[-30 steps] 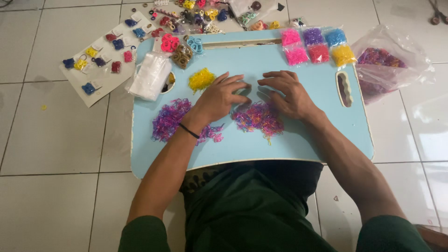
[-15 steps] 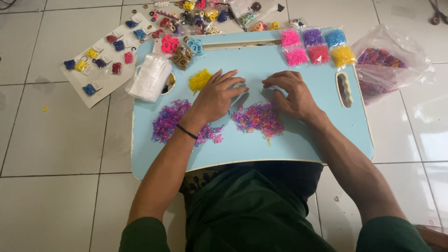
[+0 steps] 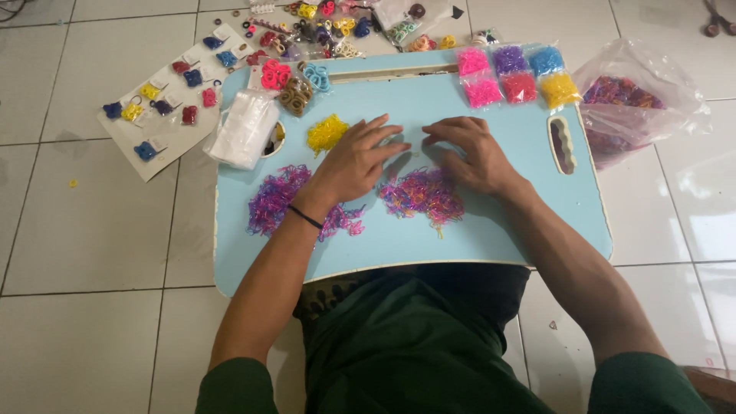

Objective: Sorting and arranging colorful rubber bands on a small table

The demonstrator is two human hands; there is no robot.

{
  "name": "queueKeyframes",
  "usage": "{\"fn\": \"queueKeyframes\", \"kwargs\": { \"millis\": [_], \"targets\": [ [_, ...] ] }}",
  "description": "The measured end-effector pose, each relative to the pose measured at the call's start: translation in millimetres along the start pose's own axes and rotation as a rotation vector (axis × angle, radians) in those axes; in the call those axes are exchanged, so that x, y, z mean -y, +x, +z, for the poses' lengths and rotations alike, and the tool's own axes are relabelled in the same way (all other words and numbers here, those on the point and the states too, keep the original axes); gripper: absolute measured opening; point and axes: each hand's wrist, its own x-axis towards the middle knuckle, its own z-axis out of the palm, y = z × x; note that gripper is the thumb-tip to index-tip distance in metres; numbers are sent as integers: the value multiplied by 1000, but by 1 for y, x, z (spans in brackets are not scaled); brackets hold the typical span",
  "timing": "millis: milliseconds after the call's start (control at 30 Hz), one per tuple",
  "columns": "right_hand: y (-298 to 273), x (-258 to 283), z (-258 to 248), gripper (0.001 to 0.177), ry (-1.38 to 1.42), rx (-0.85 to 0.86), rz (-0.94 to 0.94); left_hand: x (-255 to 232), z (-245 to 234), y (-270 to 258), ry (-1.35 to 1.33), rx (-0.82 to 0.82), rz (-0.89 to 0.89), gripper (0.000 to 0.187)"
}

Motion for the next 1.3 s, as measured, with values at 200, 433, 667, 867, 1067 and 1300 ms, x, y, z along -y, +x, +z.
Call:
{"fn": "queueKeyframes", "kwargs": {
  "millis": [200,433,667,867,1067,1300],
  "targets": [
    [14,39,-8,58,116,96,-41,22,19,2,129,21,-7,52],
    [-1,-5,-1,56,46,-19,-1,-2,5,5,146,134,22,43],
    [0,-1,-2,50,60,-117,-11,34,22,1,251,-207,58,31],
    [0,-1,1,50,66,-125,9,-1,0,6,185,53,-2,40],
    [3,4,0,47,81,-143,-7,37,31,5,307,-11,-1,33],
    [-1,-2,-1,46,83,-156,-1,67,25,-7,174,-344,-6,22]
  ]
}}
